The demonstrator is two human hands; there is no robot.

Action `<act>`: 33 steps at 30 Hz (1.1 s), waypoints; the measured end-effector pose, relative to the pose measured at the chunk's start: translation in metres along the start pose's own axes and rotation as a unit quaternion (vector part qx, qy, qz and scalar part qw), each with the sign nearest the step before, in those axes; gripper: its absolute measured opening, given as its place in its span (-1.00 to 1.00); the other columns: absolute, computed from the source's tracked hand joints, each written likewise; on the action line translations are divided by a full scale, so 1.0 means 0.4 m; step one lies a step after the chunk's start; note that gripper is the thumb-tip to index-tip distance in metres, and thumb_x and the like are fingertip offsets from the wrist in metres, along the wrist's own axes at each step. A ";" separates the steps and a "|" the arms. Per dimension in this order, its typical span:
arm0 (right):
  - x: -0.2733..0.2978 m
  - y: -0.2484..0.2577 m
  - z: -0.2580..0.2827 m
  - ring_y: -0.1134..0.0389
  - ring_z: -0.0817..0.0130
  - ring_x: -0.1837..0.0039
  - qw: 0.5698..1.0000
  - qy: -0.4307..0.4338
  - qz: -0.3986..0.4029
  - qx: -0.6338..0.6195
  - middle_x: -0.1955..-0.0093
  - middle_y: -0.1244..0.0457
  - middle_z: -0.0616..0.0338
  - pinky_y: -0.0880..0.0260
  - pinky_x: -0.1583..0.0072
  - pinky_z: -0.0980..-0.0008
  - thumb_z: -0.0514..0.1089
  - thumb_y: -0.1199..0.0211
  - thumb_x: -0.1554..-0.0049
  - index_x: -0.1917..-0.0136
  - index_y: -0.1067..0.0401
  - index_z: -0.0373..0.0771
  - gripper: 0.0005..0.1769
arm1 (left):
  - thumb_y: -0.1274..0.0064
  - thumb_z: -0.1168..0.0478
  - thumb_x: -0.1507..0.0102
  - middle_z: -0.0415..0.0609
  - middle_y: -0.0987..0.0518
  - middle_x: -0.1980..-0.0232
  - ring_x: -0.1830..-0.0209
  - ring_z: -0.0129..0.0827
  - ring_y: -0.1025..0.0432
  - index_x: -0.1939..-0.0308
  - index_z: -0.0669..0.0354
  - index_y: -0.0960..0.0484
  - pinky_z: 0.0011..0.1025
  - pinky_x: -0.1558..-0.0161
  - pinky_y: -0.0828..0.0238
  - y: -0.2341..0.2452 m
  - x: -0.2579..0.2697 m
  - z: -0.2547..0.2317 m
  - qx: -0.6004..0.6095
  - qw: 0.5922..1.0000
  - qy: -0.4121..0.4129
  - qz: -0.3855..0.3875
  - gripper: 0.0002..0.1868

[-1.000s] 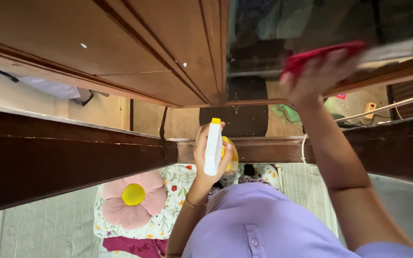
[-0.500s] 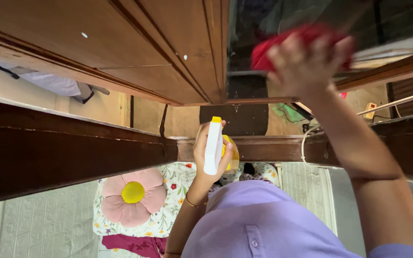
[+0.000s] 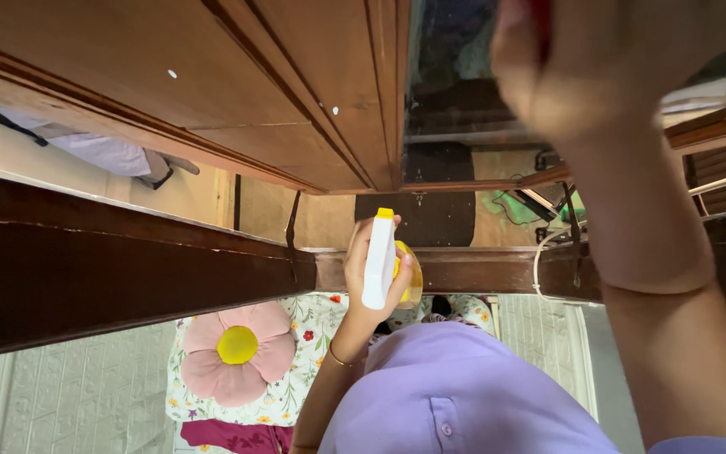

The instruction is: The person sprays a glass surface with a yellow spray bottle and wipes it with a red cloth. The person repeatedly sprays and wipes the same glass panel, moving the cloth across the surface to remove residue.

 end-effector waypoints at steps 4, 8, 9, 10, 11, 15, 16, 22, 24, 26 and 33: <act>-0.003 -0.036 0.066 -0.01 -0.31 -0.44 0.993 0.077 0.001 0.086 -0.52 -0.16 0.04 0.20 -0.31 -0.46 0.13 0.03 -0.21 -0.51 -0.35 -0.03 -0.36 | -0.12 0.50 -0.24 0.12 -0.46 -0.29 0.18 -0.49 -0.49 -0.32 0.38 -0.37 -0.51 0.07 -0.48 -0.004 -0.008 0.007 0.015 1.000 0.010 0.003 -0.44; 0.045 -0.049 0.143 0.09 -0.22 -0.63 0.988 0.146 0.007 0.050 -0.66 -0.13 0.23 0.30 -0.50 -0.40 0.16 0.09 -0.35 -0.59 -0.37 -0.02 -0.37 | -0.11 0.50 -0.24 0.13 -0.46 -0.30 0.17 -0.49 -0.49 -0.33 0.39 -0.36 -0.50 0.06 -0.48 -0.005 -0.017 0.010 0.032 0.999 0.011 0.007 -0.44; 0.056 -0.049 0.162 0.07 -0.16 -0.67 0.984 0.166 -0.022 0.058 -0.67 -0.17 0.30 0.32 -0.54 -0.37 0.24 0.07 -0.37 -0.60 -0.44 0.03 -0.34 | -0.11 0.50 -0.25 0.13 -0.46 -0.30 0.16 -0.49 -0.49 -0.34 0.39 -0.35 -0.50 0.05 -0.48 -0.004 -0.016 0.011 0.038 0.999 0.014 0.006 -0.43; 0.068 -0.052 0.173 0.08 -0.10 -0.67 0.983 0.171 -0.035 0.063 -0.65 -0.17 0.36 0.34 -0.57 -0.32 0.24 0.06 -0.40 -0.58 -0.45 0.07 -0.39 | -0.11 0.50 -0.24 0.13 -0.46 -0.30 0.17 -0.49 -0.49 -0.34 0.39 -0.35 -0.50 0.06 -0.48 -0.002 -0.017 0.011 0.036 0.999 0.014 0.006 -0.43; 0.081 -0.057 0.182 0.08 -0.03 -0.67 0.981 0.177 -0.049 0.068 -0.63 -0.17 0.41 0.35 -0.60 -0.27 0.23 0.05 -0.43 -0.57 -0.45 0.12 -0.44 | -0.11 0.50 -0.24 0.12 -0.46 -0.30 0.17 -0.49 -0.49 -0.34 0.39 -0.34 -0.51 0.06 -0.48 -0.001 -0.019 0.013 0.034 0.999 0.013 0.006 -0.42; 0.148 -0.091 0.213 0.11 0.16 -0.69 0.979 0.196 -0.030 0.051 -0.67 -0.14 0.50 0.47 -0.69 -0.14 0.16 0.05 -0.45 -0.60 -0.44 0.18 -0.47 | -0.11 0.52 -0.23 0.13 -0.48 -0.30 0.21 -0.49 -0.48 -0.33 0.40 -0.36 -0.49 0.07 -0.46 -0.001 -0.025 0.019 0.015 1.000 0.010 0.011 -0.43; 0.165 -0.099 0.221 0.10 0.18 -0.69 0.978 0.200 -0.032 0.047 -0.65 -0.14 0.51 0.48 -0.69 -0.12 0.17 0.03 -0.46 -0.58 -0.44 0.18 -0.49 | -0.11 0.52 -0.23 0.12 -0.48 -0.30 0.20 -0.49 -0.48 -0.33 0.39 -0.36 -0.49 0.05 -0.46 -0.002 -0.026 0.018 0.012 1.000 0.005 0.011 -0.42; 0.273 -0.171 0.269 0.16 0.18 -0.71 0.970 0.234 -0.047 0.040 -0.65 -0.09 0.51 0.55 -0.68 -0.10 0.16 0.00 -0.42 -0.57 -0.41 0.13 -0.49 | -0.06 0.52 -0.17 0.11 -0.46 -0.28 0.17 -0.47 -0.49 -0.31 0.35 -0.37 -0.50 0.06 -0.50 -0.006 -0.029 0.026 0.033 0.999 0.011 0.004 -0.41; 0.318 -0.204 0.286 0.21 0.17 -0.73 0.967 0.245 -0.048 0.045 -0.67 -0.04 0.49 0.56 -0.68 -0.11 0.16 0.01 -0.42 -0.59 -0.38 0.10 -0.46 | -0.07 0.52 -0.21 0.10 -0.48 -0.25 0.13 -0.45 -0.49 -0.30 0.35 -0.40 -0.50 0.05 -0.51 -0.001 -0.026 0.019 -0.004 1.000 -0.004 -0.007 -0.45; 0.371 -0.236 0.303 0.24 0.16 -0.74 0.961 0.265 -0.050 0.057 -0.70 -0.01 0.38 0.53 -0.69 -0.12 0.17 0.03 -0.44 -0.63 -0.32 0.11 -0.45 | -0.10 0.52 -0.19 0.10 -0.50 -0.25 -0.02 -0.32 -0.47 -0.32 0.35 -0.39 -0.41 -0.08 -0.47 0.004 -0.025 0.002 -0.059 0.997 -0.049 -0.011 -0.40; 0.570 -0.371 0.374 0.19 0.24 -0.75 0.949 0.301 -0.072 0.068 -0.72 0.13 0.15 0.40 -0.70 -0.08 0.11 0.04 -0.49 -0.71 -0.20 0.04 -0.43 | -0.14 0.48 -0.23 0.14 -0.52 -0.21 0.06 -0.37 -0.50 -0.35 0.38 -0.36 -0.38 -0.17 -0.43 0.012 -0.014 0.021 -0.052 0.998 -0.028 -0.024 -0.41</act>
Point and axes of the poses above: each hand's wrist, its own x-axis away from the middle knuckle, its own y-axis out of the back of the hand, z = x × y, the point moved 9 cm from there along -x, towards the middle knuckle
